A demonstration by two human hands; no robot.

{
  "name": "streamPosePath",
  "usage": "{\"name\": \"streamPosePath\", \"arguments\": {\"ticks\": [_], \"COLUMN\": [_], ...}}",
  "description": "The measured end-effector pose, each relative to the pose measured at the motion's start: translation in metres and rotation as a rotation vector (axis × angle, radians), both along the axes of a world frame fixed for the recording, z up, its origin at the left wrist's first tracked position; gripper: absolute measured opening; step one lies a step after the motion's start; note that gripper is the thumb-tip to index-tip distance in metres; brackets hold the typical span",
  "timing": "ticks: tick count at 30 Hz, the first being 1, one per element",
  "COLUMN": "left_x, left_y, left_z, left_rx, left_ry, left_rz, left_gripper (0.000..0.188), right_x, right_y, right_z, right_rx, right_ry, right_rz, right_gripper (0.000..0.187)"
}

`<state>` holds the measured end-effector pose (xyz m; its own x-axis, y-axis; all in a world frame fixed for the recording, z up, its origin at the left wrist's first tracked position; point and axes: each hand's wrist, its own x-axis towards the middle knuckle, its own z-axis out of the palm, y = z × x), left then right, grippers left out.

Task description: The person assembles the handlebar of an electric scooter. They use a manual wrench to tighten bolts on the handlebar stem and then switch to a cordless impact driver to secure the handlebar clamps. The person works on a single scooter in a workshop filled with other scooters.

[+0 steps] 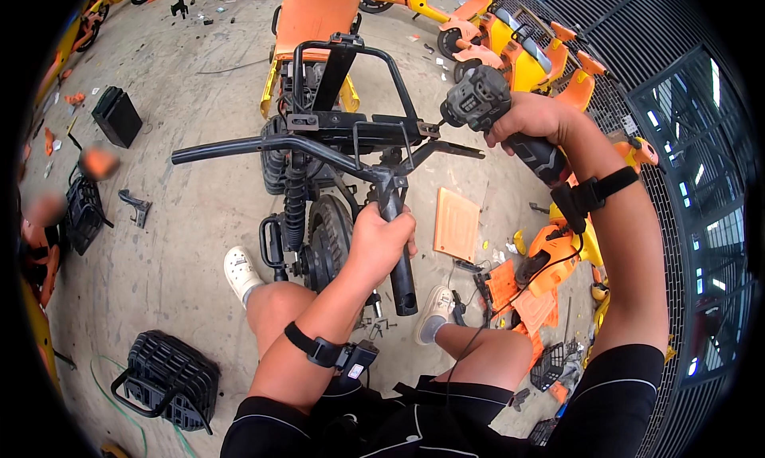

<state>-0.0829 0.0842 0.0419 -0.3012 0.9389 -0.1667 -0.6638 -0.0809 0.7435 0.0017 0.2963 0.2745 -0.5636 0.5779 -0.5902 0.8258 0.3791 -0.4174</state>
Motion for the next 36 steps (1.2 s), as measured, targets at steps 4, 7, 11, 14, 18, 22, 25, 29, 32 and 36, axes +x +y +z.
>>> {"name": "streamPosePath", "arguments": {"ticks": [4, 7, 11, 14, 18, 22, 25, 29, 32, 36], "left_x": [0.000, 0.000, -0.002, 0.000, -0.001, 0.000, -0.001, 0.002, 0.003, -0.002], "left_y": [-0.002, -0.001, -0.003, -0.003, -0.002, -0.004, -0.002, 0.000, 0.000, -0.003], "left_z": [0.000, -0.003, 0.004, 0.003, 0.000, -0.002, -0.001, -0.003, 0.000, -0.001], "left_rx": [-0.031, -0.008, -0.036, -0.036, -0.012, 0.001, -0.016, -0.012, -0.024, -0.034], "left_ry": [-0.015, -0.002, -0.006, -0.012, -0.021, -0.028, -0.006, -0.013, -0.025, 0.005], "left_rz": [0.001, 0.001, -0.001, -0.005, 0.010, 0.003, 0.012, 0.019, 0.015, 0.008], "left_gripper": [0.010, 0.011, 0.011, 0.011, 0.010, 0.009, 0.008, 0.009, 0.009, 0.010], "right_x": [-0.009, -0.014, -0.016, -0.010, -0.019, -0.015, -0.013, -0.006, -0.007, -0.005], "right_y": [0.010, 0.008, 0.015, 0.032, 0.033, 0.032, 0.035, 0.047, 0.047, 0.027], "right_z": [0.001, 0.004, 0.005, 0.002, 0.006, 0.002, 0.001, -0.008, -0.014, -0.006], "right_rx": [0.169, 0.182, 0.087, 0.079, 0.114, 0.069, 0.071, -0.007, 0.026, 0.002], "right_ry": [-0.207, -0.235, -0.181, -0.183, -0.215, -0.183, -0.161, -0.069, -0.046, 0.036], "right_rz": [0.231, 0.213, 0.120, 0.147, 0.200, 0.181, 0.053, -0.007, 0.025, 0.042], "right_gripper": [0.026, 0.026, 0.026, 0.027, 0.025, 0.023, 0.024, 0.022, 0.022, 0.033]}}
